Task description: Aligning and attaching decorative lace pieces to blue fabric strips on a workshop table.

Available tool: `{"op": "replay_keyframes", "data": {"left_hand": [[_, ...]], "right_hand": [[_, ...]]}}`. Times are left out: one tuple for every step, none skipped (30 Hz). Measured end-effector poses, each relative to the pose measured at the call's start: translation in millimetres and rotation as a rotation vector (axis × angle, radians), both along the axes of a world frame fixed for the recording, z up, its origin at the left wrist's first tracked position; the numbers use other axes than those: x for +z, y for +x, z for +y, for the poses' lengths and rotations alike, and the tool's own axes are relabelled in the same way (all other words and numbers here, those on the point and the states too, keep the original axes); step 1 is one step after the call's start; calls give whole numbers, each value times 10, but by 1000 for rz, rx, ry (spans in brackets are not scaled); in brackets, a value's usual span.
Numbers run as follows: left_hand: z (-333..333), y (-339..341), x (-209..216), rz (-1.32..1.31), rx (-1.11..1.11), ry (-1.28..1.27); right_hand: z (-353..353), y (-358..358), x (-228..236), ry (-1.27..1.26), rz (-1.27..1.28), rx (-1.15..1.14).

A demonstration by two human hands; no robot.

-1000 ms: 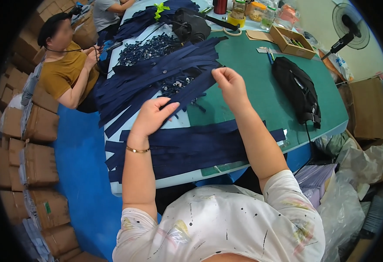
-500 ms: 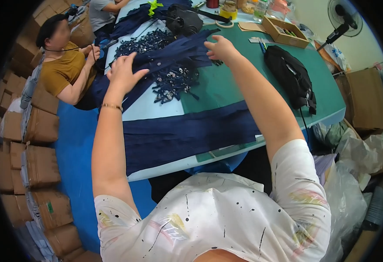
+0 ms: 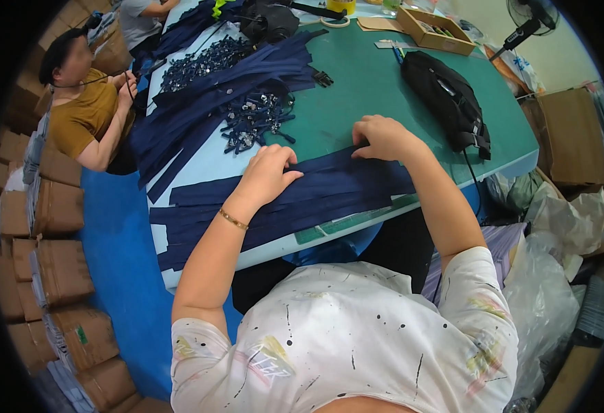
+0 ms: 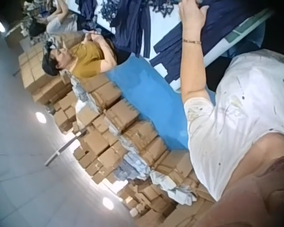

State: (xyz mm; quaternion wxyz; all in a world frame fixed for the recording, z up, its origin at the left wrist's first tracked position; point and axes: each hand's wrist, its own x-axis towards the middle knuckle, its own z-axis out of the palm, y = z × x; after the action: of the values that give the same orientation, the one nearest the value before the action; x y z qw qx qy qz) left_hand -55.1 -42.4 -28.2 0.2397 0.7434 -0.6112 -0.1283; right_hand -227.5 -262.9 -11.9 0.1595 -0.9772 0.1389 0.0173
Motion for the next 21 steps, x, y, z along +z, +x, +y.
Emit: {"op": "replay_keyframes", "data": {"left_hand": [[-21, 19, 12, -8, -3, -4], [-40, 45, 12, 73, -2, 82], [-65, 73, 10, 151, 1, 167], [-65, 78, 9, 139, 1, 161], [-36, 67, 8, 116, 40, 28], [-12, 51, 62, 92, 77, -104], [-40, 11, 104, 13, 77, -255], [-53, -27, 153, 6, 10, -336], [-102, -150, 209, 18, -29, -389], [-131, -256, 239, 26, -59, -438], [-154, -320, 253, 34, -57, -392], [-136, -353, 242, 106, 40, -300], [-145, -315, 221, 309, 80, -261], [-150, -269, 192, 513, 119, -220], [-143, -225, 169, 504, 118, -224], [-120, -179, 148, 657, 72, -174], [-94, -135, 130, 810, 25, -121], [-68, -116, 131, 806, 27, -122], [-42, -100, 131, 881, -49, -59], [-17, -90, 131, 955, -126, 4], [-4, -89, 131, 1009, -147, 33]], "right_hand": [[-14, 6, -10, -9, 64, 43], [-31, 10, -9, -14, 55, 40], [-41, 32, 12, 58, 65, 23], [-54, 56, 45, 128, 73, 8], [-80, 68, 95, 121, 61, 8], [-50, 83, 220, 274, 34, -20], [-17, 109, 301, 427, 7, -46], [16, 158, 294, 422, -4, -44], [54, 178, 274, 769, -175, -33], [112, 233, 271, 1120, -347, -6], [170, 281, 283, 1322, -363, -54], [242, 315, 336, 1321, -364, -36], [306, 326, 425, 1521, -378, -112], [354, 337, 503, 1721, -388, -192], [363, 320, 564, 1736, -373, -176], [355, 330, 529, 1735, -378, -167], [341, 354, 451, 1630, -412, -134], [363, 363, 434, 1527, -441, -105], [408, 391, 412, 1447, -485, -182], [455, 431, 402, 1449, -486, -179], [498, 465, 404, 1356, -556, -235]]}}
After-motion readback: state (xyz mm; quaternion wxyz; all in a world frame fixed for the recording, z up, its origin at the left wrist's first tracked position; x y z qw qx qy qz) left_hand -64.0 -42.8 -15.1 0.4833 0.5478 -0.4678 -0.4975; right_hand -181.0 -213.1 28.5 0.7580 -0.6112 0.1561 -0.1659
